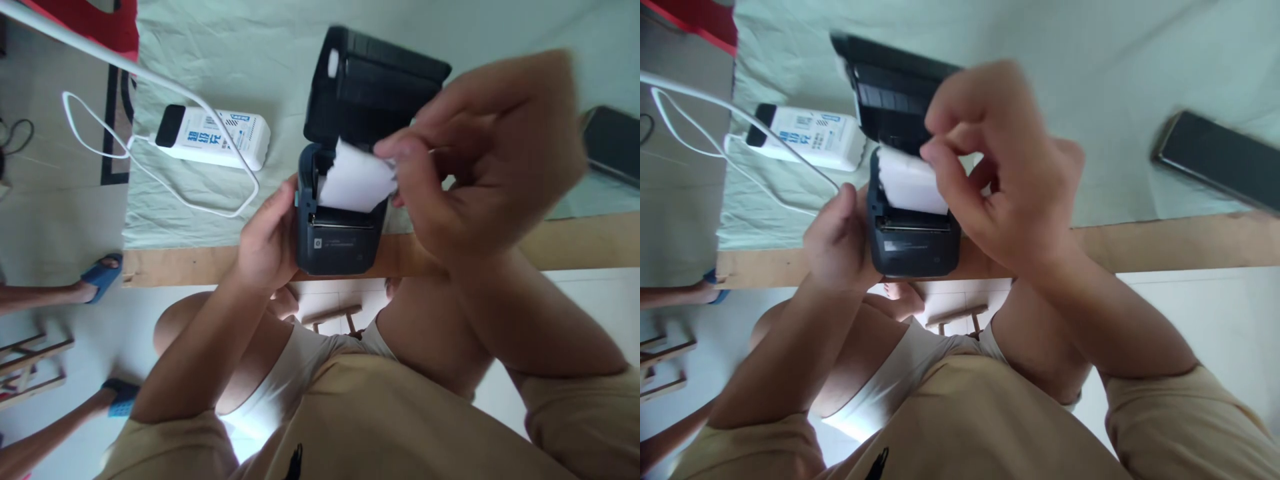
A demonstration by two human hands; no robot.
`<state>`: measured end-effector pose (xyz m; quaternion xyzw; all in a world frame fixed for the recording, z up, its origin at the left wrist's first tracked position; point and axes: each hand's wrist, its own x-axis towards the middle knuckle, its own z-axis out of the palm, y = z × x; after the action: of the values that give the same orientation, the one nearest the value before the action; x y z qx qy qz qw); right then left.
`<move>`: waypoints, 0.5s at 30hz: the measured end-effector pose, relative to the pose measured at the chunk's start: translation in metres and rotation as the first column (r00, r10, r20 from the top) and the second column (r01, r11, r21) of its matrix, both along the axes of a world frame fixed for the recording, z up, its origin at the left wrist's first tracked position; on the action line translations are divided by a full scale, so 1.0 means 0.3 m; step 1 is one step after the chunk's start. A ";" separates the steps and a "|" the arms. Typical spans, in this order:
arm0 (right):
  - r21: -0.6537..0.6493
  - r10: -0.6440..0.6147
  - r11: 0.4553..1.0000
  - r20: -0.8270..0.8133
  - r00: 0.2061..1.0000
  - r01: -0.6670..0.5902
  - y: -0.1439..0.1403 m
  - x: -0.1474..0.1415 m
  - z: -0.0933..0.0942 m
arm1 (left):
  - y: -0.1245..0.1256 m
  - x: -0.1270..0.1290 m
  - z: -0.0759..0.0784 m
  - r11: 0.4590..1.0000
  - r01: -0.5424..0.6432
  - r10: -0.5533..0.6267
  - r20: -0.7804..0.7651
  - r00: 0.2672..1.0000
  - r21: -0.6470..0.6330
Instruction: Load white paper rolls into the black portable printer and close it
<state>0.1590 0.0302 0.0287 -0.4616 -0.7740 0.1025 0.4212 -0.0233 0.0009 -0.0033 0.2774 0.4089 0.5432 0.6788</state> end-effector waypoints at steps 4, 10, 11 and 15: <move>0.126 -0.074 0.990 0.103 0.992 0.061 -0.004 -0.033 -0.004 | -0.013 -0.017 -0.016 0.999 -0.041 0.042 -0.045 0.998 0.014; 0.081 0.057 0.993 0.266 0.962 -0.082 0.006 -0.024 -0.005 | -0.021 -0.025 -0.023 0.998 -0.067 0.067 -0.038 0.997 0.016; 0.076 0.063 0.993 0.307 0.950 -0.091 0.007 -0.025 -0.008 | -0.021 -0.026 -0.024 0.998 -0.062 0.063 -0.038 0.997 0.013; 0.065 0.064 0.993 0.444 0.894 -0.103 0.008 -0.026 -0.023 | -0.018 -0.031 -0.030 0.999 -0.039 0.039 -0.041 0.998 0.010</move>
<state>0.1512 0.0326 0.0218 -0.4203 -0.8720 -0.0202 0.2499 -0.0325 -0.0045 -0.0121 0.2837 0.4257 0.5523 0.6582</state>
